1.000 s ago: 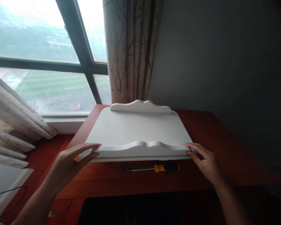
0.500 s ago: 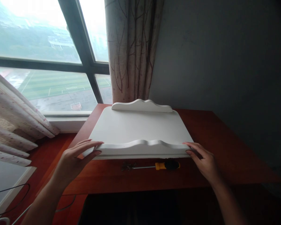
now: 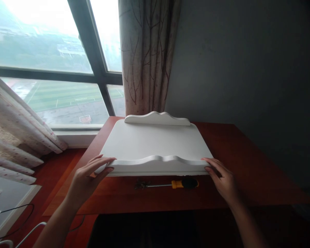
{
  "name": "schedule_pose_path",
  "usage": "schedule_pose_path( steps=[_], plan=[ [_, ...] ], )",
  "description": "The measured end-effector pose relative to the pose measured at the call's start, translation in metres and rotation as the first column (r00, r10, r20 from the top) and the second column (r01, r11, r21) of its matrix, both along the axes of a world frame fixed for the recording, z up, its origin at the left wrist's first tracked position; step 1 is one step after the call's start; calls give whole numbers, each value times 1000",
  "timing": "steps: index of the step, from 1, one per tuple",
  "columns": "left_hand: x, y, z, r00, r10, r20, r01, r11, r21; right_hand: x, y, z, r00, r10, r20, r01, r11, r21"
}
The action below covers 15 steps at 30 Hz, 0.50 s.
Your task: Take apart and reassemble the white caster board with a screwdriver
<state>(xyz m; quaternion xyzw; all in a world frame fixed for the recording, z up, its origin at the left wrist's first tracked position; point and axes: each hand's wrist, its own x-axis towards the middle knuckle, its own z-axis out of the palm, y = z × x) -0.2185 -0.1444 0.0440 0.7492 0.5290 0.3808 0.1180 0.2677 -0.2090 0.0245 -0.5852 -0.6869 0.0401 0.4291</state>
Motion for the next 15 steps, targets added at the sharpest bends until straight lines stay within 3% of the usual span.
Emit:
schedule_pose_path(
  steps=[7,15],
  plan=[
    [9,-8,-3,996,43,75,-39,998,-51,-8,-1,-12,997,-32,-64,34,999,26],
    [6,3,-8,978,94,186,-69,988,-140,-11,13,-18,992,-39,-118,41,999,18]
  ],
)
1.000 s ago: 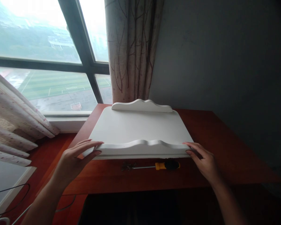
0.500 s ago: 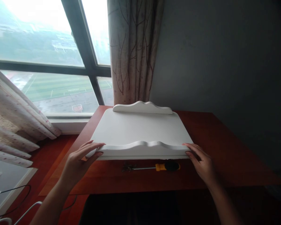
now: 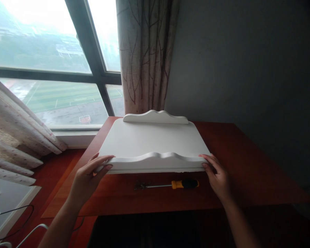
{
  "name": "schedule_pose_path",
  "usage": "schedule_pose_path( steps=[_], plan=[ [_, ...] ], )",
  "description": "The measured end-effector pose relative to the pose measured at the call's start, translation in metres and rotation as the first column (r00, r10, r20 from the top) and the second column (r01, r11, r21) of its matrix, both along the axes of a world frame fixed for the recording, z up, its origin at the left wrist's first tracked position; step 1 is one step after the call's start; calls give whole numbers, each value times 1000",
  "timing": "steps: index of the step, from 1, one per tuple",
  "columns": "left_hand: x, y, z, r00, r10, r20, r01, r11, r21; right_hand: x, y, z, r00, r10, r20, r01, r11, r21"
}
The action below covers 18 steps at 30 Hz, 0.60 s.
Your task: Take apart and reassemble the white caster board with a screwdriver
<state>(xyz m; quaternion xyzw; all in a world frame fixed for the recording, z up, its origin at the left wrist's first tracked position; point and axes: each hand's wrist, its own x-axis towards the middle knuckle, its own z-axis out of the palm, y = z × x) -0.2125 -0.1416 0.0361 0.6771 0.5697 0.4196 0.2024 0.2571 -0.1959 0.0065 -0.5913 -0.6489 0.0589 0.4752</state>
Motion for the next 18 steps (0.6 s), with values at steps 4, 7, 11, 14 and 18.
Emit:
schedule_pose_path(
  steps=[4,7,11,14,18],
  plan=[
    [0,4,-2,998,17,58,-16,1000,-16,-2,3,0,1000,-5,-31,6,1000,9],
    [1,6,-2,997,18,71,-16,1000,-23,-2,3,0,999,-1,-44,2,1000,6],
    [3,10,-1,997,0,83,2,1000,-26,0,4,-1,998,-8,-59,7,1000,-10],
    [6,11,-2,997,-6,82,6,1000,1,3,6,-3,998,-19,-68,18,1000,-20],
    [10,11,-4,998,8,62,-7,1000,-8,6,7,-4,995,-42,-86,38,998,-45]
  ],
)
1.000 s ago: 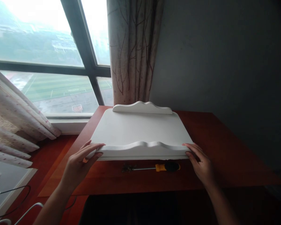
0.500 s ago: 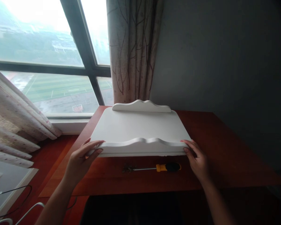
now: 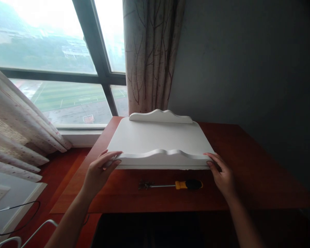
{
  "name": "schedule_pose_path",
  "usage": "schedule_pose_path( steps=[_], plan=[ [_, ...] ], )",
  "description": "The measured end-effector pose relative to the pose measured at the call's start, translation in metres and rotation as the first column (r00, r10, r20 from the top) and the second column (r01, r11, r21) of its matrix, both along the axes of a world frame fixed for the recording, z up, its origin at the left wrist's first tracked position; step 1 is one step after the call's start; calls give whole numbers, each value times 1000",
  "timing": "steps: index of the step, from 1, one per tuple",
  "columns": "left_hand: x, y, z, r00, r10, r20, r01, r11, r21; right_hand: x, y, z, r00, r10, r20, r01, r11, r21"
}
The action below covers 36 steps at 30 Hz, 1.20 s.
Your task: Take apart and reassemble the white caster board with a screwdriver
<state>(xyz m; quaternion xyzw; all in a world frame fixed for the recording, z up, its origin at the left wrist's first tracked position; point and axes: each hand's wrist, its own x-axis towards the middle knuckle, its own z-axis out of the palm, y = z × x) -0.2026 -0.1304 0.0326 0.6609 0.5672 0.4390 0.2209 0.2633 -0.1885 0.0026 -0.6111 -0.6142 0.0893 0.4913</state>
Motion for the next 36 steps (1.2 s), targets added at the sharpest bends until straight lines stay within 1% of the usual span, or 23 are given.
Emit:
schedule_pose_path(
  steps=[4,9,15,20,24,28,31,36],
  plan=[
    [3,-1,1,1000,-3,3,3,1000,14,2,0,0,1000,-13,-15,13,1000,-19],
    [6,0,2,999,-37,14,36,998,51,1,0,-2,999,-36,-16,36,999,-19],
    [5,-1,-2,999,-16,36,15,1000,23,0,1,-1,1000,-14,14,13,1000,18],
    [4,-3,-3,999,-9,38,8,1000,27,-1,0,-1,999,-17,37,16,1000,25],
    [6,-4,-2,1000,-4,14,4,999,52,-1,-2,-2,998,-33,48,32,999,34],
    [8,-6,1,1000,-11,8,10,997,80,-3,-5,2,998,-43,46,42,999,22],
    [8,-7,0,1000,8,22,-9,999,45,-6,-8,4,998,-49,49,48,999,13],
    [8,-15,-2,997,42,61,-40,999,-33,-6,-16,2,997,-65,43,64,998,26]
  ],
)
